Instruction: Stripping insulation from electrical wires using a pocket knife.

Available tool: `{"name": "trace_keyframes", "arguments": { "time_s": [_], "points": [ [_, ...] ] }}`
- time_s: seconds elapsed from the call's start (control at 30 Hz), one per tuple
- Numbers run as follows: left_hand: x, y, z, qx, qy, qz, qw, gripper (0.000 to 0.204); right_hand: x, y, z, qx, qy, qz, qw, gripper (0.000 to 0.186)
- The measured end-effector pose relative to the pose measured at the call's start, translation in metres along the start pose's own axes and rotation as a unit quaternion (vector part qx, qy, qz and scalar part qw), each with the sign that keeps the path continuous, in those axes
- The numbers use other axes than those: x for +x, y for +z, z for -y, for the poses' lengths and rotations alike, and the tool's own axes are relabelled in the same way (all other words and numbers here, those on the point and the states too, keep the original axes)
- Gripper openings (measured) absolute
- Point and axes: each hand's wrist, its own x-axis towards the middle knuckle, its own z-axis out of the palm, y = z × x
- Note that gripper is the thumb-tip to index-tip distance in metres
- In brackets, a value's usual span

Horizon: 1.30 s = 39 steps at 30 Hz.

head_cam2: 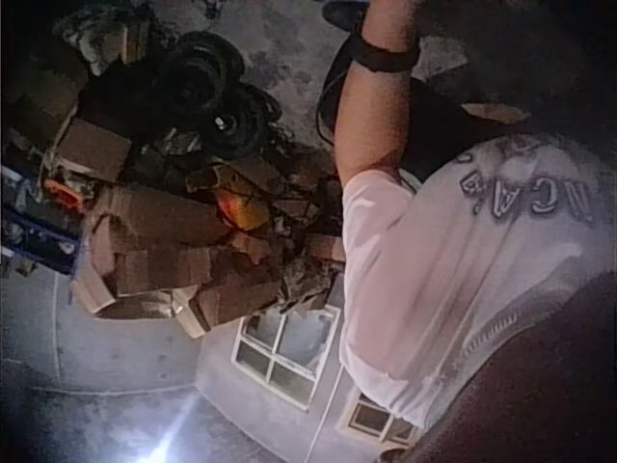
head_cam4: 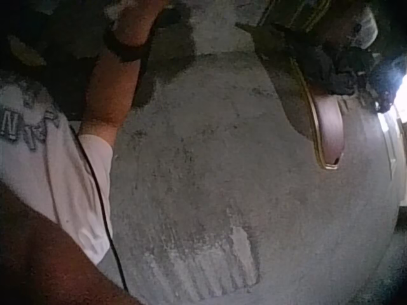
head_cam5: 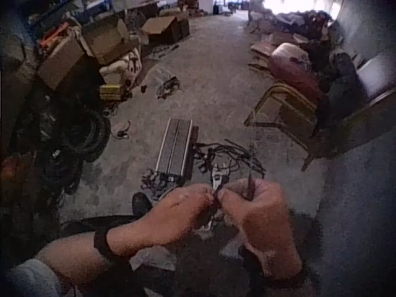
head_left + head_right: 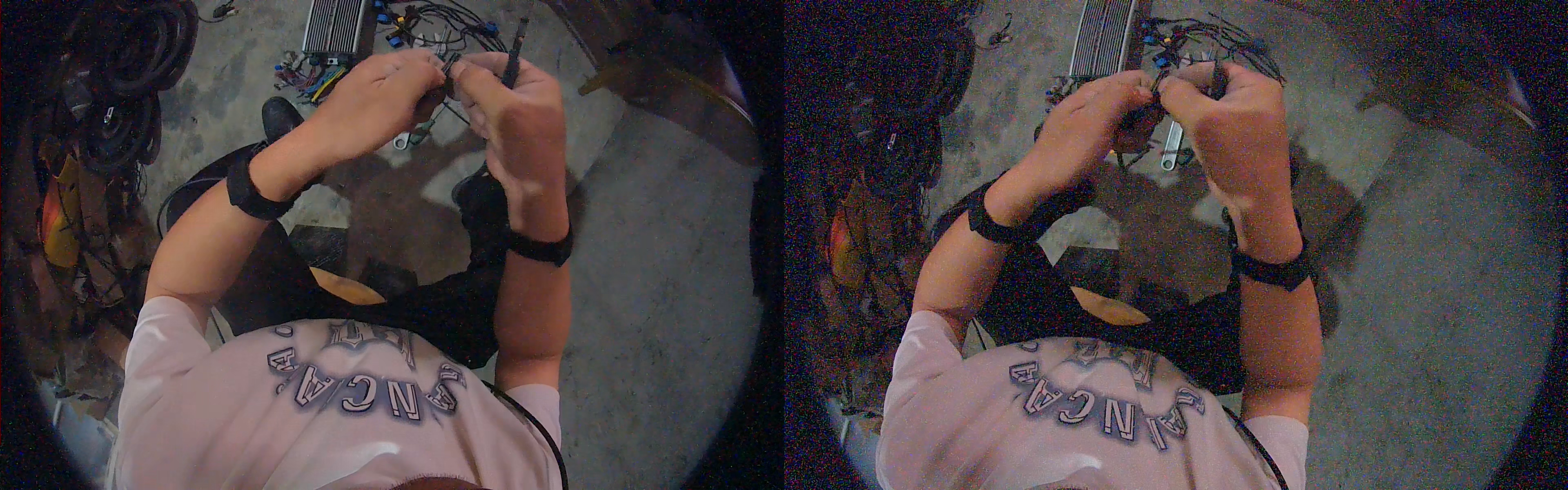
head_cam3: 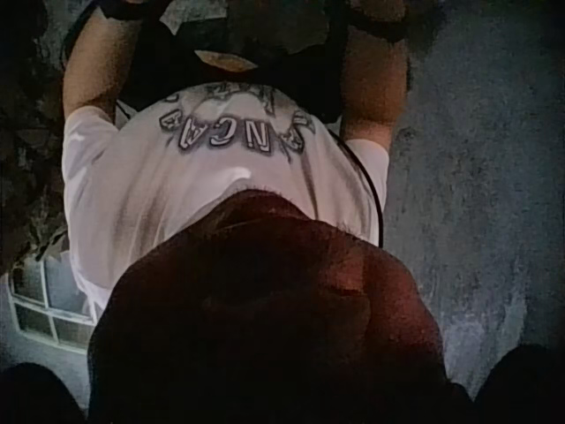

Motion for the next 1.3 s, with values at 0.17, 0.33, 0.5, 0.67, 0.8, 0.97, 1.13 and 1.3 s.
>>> {"name": "trace_keyframes", "arguments": {
  "time_s": [0.17,0.33,0.5,0.67,0.8,0.97,1.13,1.3],
  "points": [
    [0.003,-0.003,0.004,-0.035,0.009,0.037,0.999,0.022,0.002,-0.001,0.003,0.023,0.006,-0.037,0.999,0.019],
    [0.003,0.001,0.003,0.069,0.109,0.005,0.992,0.022,0.001,-0.005,0.006,-0.028,-0.002,-0.064,0.998,0.02],
    [0.004,0.005,0.015,0.153,0.166,-0.041,0.973,0.023,-0.003,0.001,0.002,0.045,0.021,-0.055,0.997,0.017],
    [0.004,0.01,0.011,0.116,0.14,-0.052,0.982,0.022,0.0,0.0,0.0,0.092,0.031,-0.047,0.994,0.015],
    [0.005,0.01,0.011,0.092,0.129,-0.039,0.987,0.025,0.006,-0.01,-0.01,0.065,-0.045,-0.007,0.997,0.013],
    [0.008,0.008,0.013,-0.04,0.076,0.034,0.996,0.028,0.0,-0.005,0.002,0.196,0.057,-0.006,0.979,0.013],
    [0.013,0.007,0.014,-0.128,0.037,0.084,0.988,0.028,0.003,-0.012,-0.001,0.202,0.059,0.016,0.978,0.013],
    [0.014,0.006,0.019,-0.133,0.039,0.119,0.983,0.029,0.003,-0.019,-0.006,0.182,0.045,0.044,0.981,0.012]
  ]
}}
